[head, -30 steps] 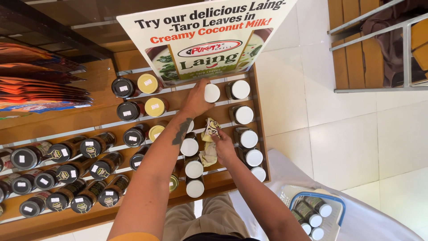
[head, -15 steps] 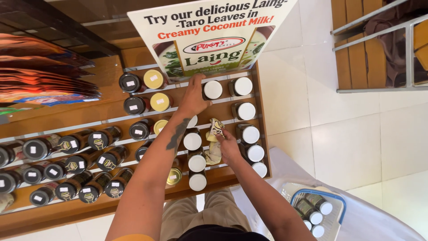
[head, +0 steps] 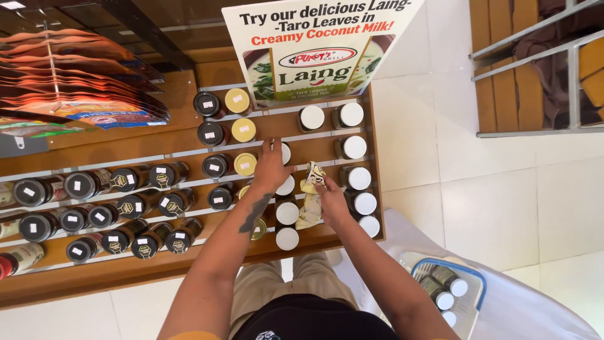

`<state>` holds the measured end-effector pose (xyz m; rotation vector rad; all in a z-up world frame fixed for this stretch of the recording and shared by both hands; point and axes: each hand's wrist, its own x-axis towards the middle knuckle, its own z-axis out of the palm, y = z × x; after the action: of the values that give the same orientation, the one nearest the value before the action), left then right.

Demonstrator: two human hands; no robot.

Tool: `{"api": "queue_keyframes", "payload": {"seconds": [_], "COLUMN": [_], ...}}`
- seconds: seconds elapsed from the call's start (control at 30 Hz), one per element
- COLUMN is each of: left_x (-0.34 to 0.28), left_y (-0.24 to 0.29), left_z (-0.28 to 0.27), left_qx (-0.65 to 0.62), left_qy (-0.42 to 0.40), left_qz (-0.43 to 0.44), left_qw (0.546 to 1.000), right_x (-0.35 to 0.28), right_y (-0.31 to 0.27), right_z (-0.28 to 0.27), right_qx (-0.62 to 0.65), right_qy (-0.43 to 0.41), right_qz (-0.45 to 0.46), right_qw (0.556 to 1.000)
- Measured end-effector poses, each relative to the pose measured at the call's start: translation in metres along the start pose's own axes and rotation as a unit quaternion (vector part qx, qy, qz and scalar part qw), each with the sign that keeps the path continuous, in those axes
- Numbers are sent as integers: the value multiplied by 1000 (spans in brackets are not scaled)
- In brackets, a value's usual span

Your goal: Wiping dust off food jars and display shelves in a grocery store.

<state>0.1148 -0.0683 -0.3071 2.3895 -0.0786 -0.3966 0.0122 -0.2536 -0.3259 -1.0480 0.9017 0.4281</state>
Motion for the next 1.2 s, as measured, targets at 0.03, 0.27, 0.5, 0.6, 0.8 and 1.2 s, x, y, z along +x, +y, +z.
{"api": "queue_keyframes", "payload": {"seconds": [0.03, 0.27, 0.5, 0.6, 0.8, 1.2], "left_x": [3, 4, -51, -74, -125, -173], "left_y": [-5, -10, 54, 67, 105, 115], "left_z": [8, 5, -80, -96, -178, -199], "left_qx": [-2, -5, -103, -178, -245, -275], "left_qy": [1, -6, 85, 110, 27, 140], "left_qz": [2, -40, 43, 79, 26, 231], "left_qw": [1000, 999, 990, 975, 969, 923], "right_x": [-3, -22, -84, -131, -109, -158], "right_y": [-3, -20, -56, -85, -115, -112], "right_z": [1, -1, 43, 91, 97, 95], "right_qx": [-1, 18, -220, -399, -437, 109], "right_qy": [1, -16, 1, -52, -33, -299], "right_qz": [-2, -50, -278, -401, -435, -4], "right_qw": [1000, 998, 935, 823, 787, 948]}}
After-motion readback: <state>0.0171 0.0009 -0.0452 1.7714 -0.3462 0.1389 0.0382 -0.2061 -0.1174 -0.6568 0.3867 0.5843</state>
